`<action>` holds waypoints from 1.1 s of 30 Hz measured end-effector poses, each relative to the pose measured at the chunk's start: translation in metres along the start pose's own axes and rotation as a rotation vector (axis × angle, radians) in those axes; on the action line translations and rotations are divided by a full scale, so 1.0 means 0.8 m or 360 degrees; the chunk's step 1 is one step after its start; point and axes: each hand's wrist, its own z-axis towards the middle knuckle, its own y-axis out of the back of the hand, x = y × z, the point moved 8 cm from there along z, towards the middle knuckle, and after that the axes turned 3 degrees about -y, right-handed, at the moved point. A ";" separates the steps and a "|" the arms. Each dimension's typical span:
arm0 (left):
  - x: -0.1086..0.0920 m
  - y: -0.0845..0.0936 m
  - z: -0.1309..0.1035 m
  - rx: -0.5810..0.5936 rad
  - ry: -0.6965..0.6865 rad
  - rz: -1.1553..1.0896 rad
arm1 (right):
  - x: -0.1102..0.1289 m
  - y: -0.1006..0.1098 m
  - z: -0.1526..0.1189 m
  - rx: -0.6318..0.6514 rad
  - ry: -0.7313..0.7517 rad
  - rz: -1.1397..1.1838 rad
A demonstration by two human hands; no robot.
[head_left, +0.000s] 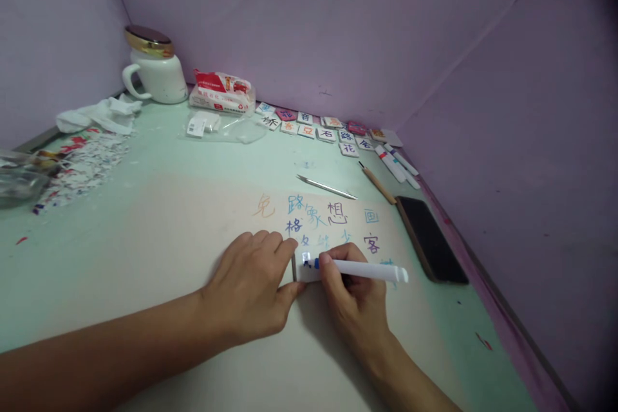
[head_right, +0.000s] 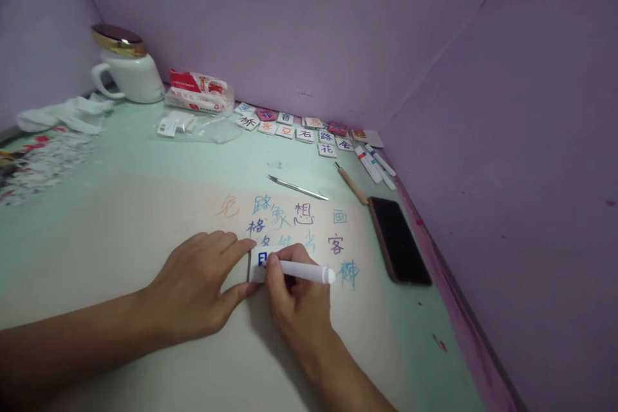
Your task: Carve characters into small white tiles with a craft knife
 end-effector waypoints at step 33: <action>0.000 0.000 0.000 0.0015 -0.0001 0.0000 | 0.004 -0.003 0.000 0.0040 0.0060 0.0090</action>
